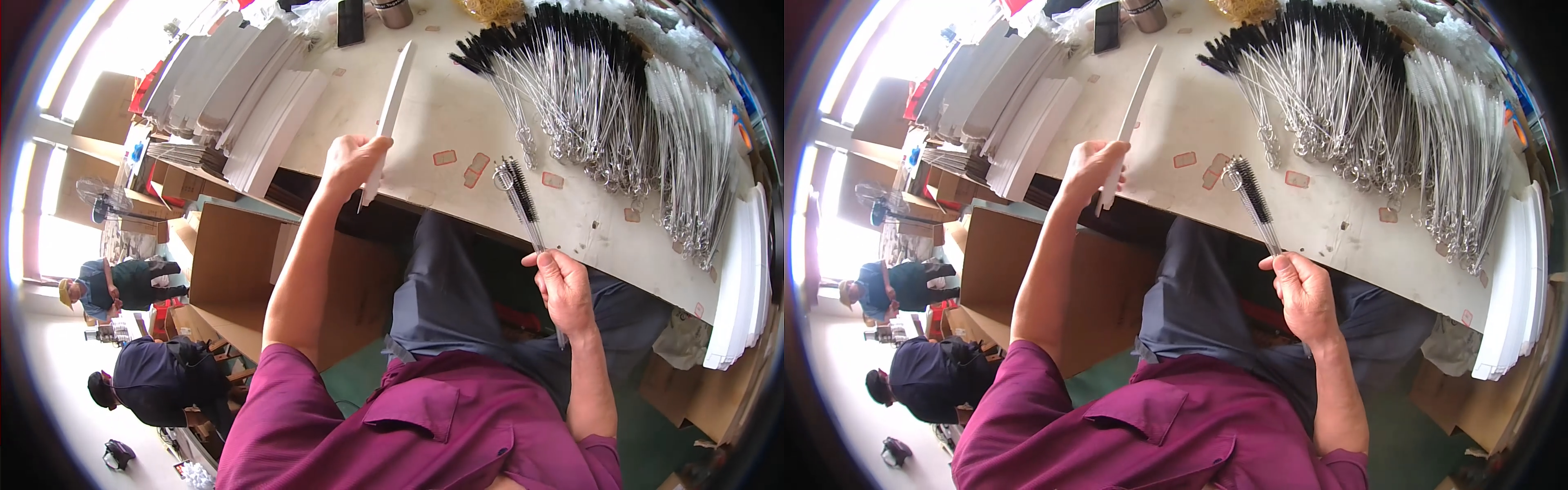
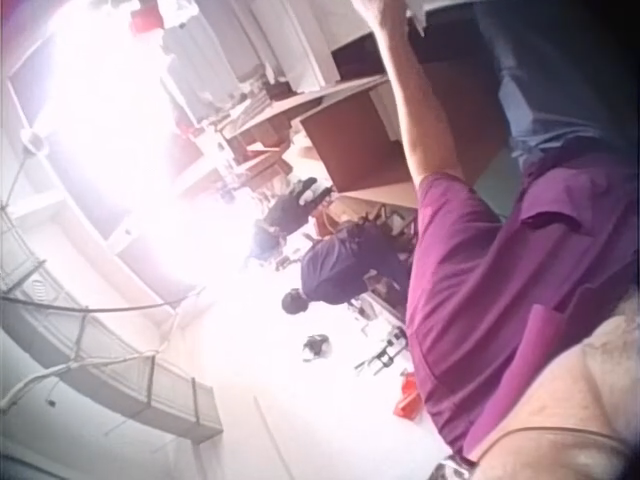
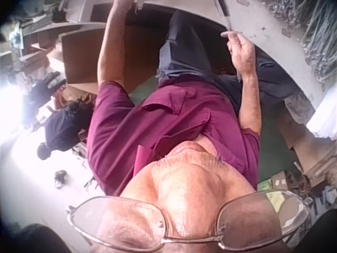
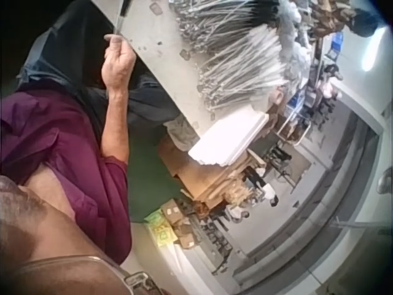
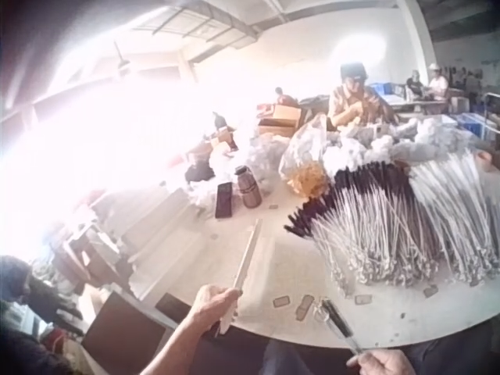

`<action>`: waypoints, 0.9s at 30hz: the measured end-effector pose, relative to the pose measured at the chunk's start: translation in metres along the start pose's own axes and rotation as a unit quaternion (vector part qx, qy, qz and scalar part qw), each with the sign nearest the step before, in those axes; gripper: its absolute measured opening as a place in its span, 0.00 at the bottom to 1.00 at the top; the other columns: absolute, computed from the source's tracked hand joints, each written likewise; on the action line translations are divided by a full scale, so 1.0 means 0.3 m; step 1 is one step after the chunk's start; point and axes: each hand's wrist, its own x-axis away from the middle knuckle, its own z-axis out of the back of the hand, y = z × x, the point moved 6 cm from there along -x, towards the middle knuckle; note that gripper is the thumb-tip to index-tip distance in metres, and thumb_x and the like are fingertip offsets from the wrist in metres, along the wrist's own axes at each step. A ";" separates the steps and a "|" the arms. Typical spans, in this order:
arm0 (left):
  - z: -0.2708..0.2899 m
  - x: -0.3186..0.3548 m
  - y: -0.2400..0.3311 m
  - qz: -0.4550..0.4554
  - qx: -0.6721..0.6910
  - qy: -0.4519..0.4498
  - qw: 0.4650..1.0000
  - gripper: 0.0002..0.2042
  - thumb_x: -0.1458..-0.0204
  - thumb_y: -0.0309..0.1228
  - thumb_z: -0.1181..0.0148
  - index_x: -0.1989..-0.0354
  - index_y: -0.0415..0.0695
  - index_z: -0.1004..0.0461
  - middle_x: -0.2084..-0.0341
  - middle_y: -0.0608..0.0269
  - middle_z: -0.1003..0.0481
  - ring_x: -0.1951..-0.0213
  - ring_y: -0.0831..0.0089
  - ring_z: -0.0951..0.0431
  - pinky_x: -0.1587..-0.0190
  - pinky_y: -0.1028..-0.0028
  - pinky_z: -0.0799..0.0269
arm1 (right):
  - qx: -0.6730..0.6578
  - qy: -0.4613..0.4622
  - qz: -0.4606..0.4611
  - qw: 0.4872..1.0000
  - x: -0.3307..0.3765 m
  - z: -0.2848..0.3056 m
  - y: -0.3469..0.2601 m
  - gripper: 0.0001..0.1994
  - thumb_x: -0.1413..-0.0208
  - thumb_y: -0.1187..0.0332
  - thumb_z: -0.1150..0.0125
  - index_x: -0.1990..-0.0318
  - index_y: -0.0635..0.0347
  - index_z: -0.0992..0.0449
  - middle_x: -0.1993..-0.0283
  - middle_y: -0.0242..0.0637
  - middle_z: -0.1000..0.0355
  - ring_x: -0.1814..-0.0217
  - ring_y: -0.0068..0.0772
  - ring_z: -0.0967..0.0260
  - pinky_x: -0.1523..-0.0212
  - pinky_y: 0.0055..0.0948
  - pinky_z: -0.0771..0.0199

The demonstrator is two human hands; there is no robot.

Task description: Manual assembly and packaging of cleaning brushes or test-tube brushes into paper sleeves.

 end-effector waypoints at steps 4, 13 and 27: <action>-0.113 0.084 -0.013 -0.022 0.405 -0.110 0.908 0.25 0.41 0.47 0.47 0.53 0.33 0.25 0.67 0.50 0.21 0.74 0.65 0.20 0.70 0.65 0.20 | -0.030 -0.060 -0.024 0.997 0.025 -0.065 -0.014 0.18 0.26 0.59 0.48 0.61 0.65 0.20 0.81 0.18 0.44 0.79 0.11 0.51 0.78 0.21 0.51; -0.378 0.199 0.126 -0.067 0.584 -0.246 0.771 0.31 0.37 0.54 0.52 0.41 0.36 0.30 0.59 0.49 0.20 0.66 0.69 0.20 0.66 0.69 0.20 | -0.062 -0.114 -0.035 0.991 0.008 -0.173 0.029 0.20 0.25 0.58 0.50 0.61 0.65 0.21 0.80 0.22 0.42 0.79 0.12 0.48 0.79 0.19 0.48; -0.337 0.137 0.100 -0.084 0.650 -0.130 0.744 0.25 0.38 0.36 0.38 0.38 0.32 0.35 0.60 0.44 0.21 0.66 0.66 0.21 0.58 0.65 0.21 | -0.044 -0.154 -0.109 0.981 0.112 -0.104 0.047 0.20 0.25 0.58 0.50 0.62 0.66 0.20 0.80 0.21 0.42 0.80 0.10 0.50 0.80 0.17 0.49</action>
